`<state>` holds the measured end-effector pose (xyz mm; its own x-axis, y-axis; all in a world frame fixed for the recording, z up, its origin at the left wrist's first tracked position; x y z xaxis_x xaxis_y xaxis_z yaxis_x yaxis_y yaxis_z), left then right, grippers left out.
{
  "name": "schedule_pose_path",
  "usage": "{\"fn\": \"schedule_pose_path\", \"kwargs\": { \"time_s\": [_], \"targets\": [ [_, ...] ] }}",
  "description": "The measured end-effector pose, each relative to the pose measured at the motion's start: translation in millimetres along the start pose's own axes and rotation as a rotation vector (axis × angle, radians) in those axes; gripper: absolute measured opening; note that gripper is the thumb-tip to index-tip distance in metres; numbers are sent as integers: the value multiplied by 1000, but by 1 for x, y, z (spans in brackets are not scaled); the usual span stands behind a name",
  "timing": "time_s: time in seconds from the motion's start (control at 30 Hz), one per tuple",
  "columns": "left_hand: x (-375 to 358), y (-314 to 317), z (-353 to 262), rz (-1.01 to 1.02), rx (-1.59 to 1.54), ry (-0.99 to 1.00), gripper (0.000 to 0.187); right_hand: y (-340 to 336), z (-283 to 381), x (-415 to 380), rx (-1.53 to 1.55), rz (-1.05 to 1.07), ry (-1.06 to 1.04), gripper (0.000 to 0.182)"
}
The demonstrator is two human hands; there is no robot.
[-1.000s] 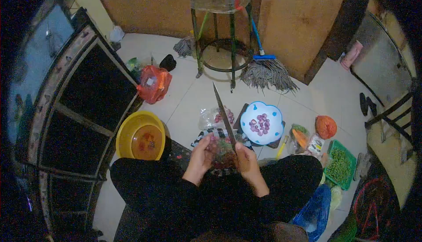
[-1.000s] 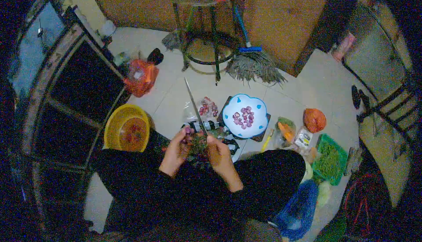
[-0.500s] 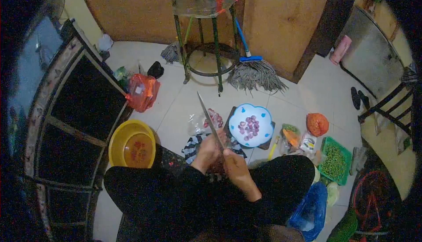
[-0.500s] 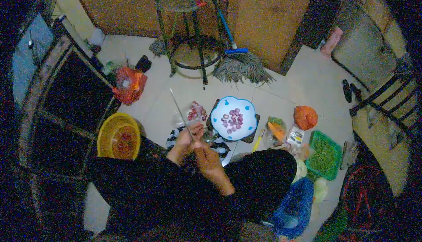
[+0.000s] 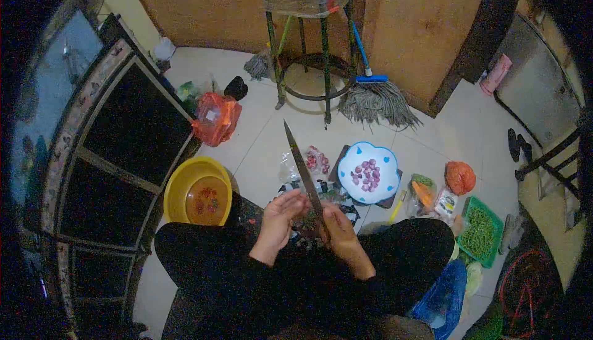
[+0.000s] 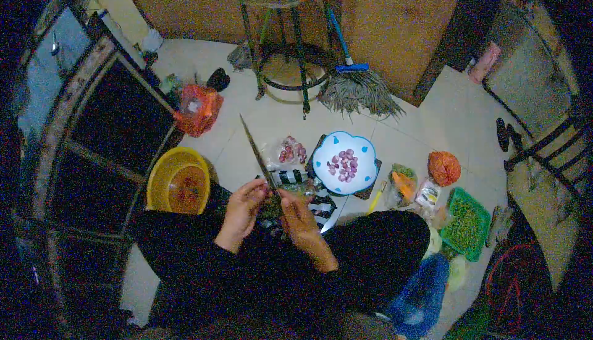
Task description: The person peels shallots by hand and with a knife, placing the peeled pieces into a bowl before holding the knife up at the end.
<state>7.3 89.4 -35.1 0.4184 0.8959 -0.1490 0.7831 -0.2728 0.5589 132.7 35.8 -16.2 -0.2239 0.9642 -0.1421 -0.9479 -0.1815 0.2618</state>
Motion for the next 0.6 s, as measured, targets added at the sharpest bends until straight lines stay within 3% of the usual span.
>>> {"fn": "schedule_pose_path", "kwargs": {
  "time_s": [0.3, 0.5, 0.6],
  "targets": [
    [-6, -2, -6, 17, 200, 33, 19, 5, 7, 2, -312, 90, 75, 44],
    [-12, 2, -19, 0, 409, 87, 17, 11, 17, 2, -374, 50, -75, 44],
    [-17, 21, -38, 63, 664, 262, 16, 9, 16, 1, -453, -8, -12, 45]
  ]
}}
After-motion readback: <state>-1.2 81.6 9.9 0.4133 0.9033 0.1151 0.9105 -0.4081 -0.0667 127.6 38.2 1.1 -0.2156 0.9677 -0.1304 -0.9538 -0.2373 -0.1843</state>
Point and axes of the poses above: each hand's wrist, its own x-axis towards the middle knuckle, its own y-axis out of the palm, z = x × y, the point moved 9 cm from there along x, towards the middle knuckle, and after that the axes turned 13 degrees about z, right-handed, at the moved point
